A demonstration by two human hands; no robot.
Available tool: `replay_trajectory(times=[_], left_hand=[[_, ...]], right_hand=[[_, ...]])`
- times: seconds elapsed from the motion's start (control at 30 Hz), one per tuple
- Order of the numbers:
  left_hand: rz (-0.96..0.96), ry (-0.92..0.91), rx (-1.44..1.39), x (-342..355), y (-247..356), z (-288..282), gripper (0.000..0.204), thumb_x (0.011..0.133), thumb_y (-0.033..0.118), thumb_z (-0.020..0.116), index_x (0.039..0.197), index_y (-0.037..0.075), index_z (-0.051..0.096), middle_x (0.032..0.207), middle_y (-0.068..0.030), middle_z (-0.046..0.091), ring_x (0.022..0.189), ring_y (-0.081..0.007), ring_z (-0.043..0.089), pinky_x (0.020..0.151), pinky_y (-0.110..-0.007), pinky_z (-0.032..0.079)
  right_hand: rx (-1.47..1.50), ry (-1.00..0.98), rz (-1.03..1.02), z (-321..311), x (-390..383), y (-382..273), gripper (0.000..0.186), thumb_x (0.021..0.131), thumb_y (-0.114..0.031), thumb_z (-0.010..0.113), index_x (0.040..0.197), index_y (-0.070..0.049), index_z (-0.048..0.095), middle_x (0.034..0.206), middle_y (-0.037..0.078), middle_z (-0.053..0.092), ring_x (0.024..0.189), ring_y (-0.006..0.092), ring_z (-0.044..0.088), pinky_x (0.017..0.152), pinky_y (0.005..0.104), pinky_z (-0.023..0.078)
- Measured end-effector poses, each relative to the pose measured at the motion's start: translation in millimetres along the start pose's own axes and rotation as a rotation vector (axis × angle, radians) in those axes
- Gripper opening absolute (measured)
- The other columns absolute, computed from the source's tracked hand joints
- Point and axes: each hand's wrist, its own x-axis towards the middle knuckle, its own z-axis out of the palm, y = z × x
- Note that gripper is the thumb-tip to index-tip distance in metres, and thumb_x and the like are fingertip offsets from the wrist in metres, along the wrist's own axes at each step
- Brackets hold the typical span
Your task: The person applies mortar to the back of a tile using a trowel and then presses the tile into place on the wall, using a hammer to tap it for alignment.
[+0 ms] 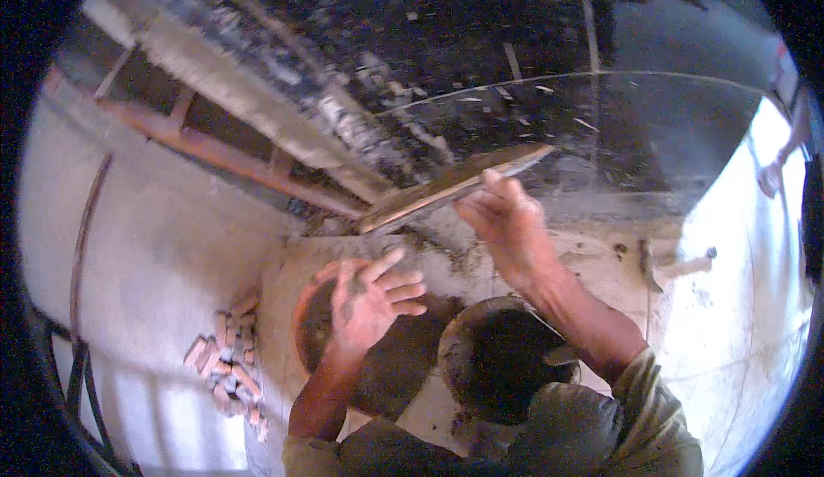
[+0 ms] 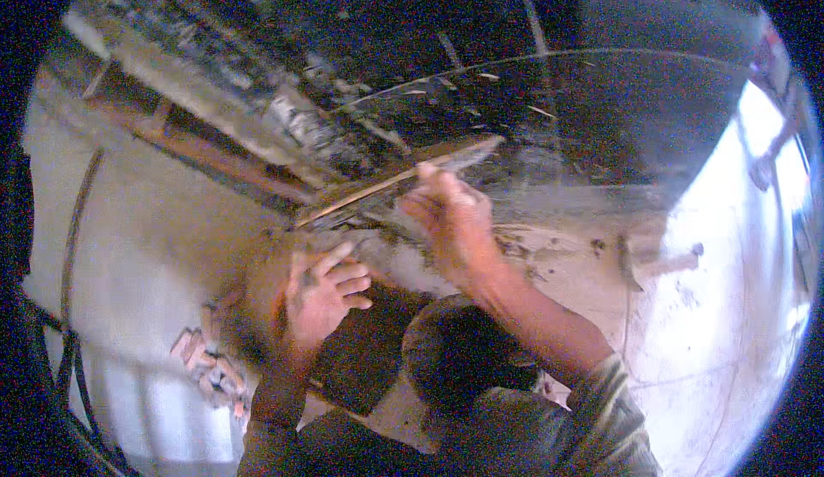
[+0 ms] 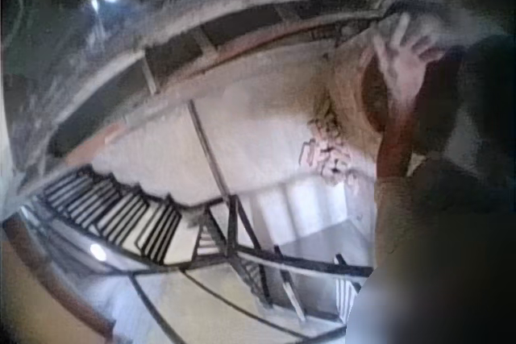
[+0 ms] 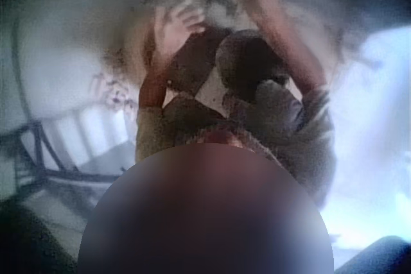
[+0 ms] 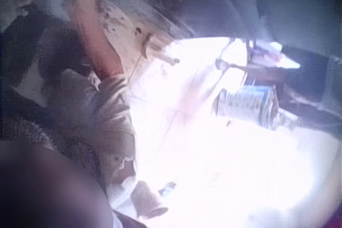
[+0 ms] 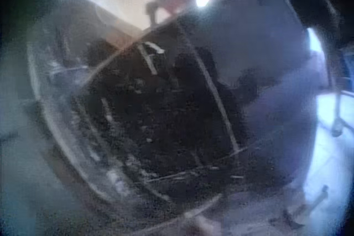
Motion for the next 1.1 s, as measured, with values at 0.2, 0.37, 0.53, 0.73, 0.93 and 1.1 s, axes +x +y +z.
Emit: replay_trajectory(times=[0.2,0.37,0.53,0.73,0.93,1.1], left_hand=[[0.015,0.169,0.068,-18.5,-9.2,-11.7,0.070,0.094,0.058,0.029,0.134,0.002,0.040,0.117,-0.0251,0.058,0.101,-0.0392,0.061,0.076,-0.053,0.054],[0.002,0.164,0.046,-19.1,-17.9,-19.5,0.069,0.094,0.057,0.031,0.135,0.002,0.038,0.121,-0.0257,0.055,0.102,-0.0400,0.060,0.082,-0.055,0.051],[-0.006,0.125,0.339,-15.1,-23.3,-10.5,0.077,0.091,0.061,0.033,0.139,0.001,0.032,0.128,-0.0287,0.049,0.115,-0.0399,0.052,0.091,-0.053,0.046],[0.060,0.111,0.527,0.2,-28.9,4.4,0.072,0.093,0.050,0.044,0.140,-0.001,0.027,0.128,-0.0285,0.048,0.115,-0.0396,0.052,0.091,-0.050,0.047],[0.060,0.176,0.575,2.1,-31.1,11.5,0.073,0.093,0.048,0.046,0.140,-0.004,0.025,0.128,-0.0302,0.047,0.114,-0.0397,0.053,0.089,-0.049,0.049],[0.072,0.155,0.562,0.1,-36.2,5.3,0.075,0.092,0.050,0.047,0.142,0.000,0.023,0.134,-0.0274,0.042,0.121,-0.0380,0.047,0.094,-0.049,0.045]], right_hand=[[-0.116,0.099,-0.014,-1.0,-2.2,-8.6,0.032,0.082,-0.026,0.067,0.096,0.001,0.054,0.089,0.008,0.055,0.087,0.0196,0.057,0.086,0.0356,0.048],[-0.153,0.089,-0.061,-8.3,-0.4,-5.5,0.036,0.081,-0.025,0.068,0.100,0.001,0.053,0.093,0.008,0.055,0.087,0.0185,0.057,0.084,0.0346,0.049],[-0.106,0.082,-0.017,-6.9,-1.2,-1.6,0.033,0.081,-0.025,0.069,0.097,0.000,0.055,0.089,0.007,0.055,0.084,0.0181,0.057,0.083,0.0338,0.049],[-0.099,0.084,0.105,-9.5,-2.7,8.4,0.031,0.083,-0.027,0.066,0.097,0.000,0.058,0.086,0.007,0.055,0.084,0.0186,0.056,0.084,0.0365,0.049],[-0.086,0.104,0.060,-6.8,-7.0,10.9,0.037,0.080,-0.027,0.068,0.098,0.003,0.055,0.093,0.009,0.058,0.084,0.0197,0.058,0.079,0.0360,0.049],[-0.143,0.146,0.031,-12.5,-2.3,16.0,0.049,0.072,-0.026,0.076,0.100,0.006,0.052,0.096,0.012,0.059,0.085,0.0204,0.059,0.074,0.0353,0.049]])
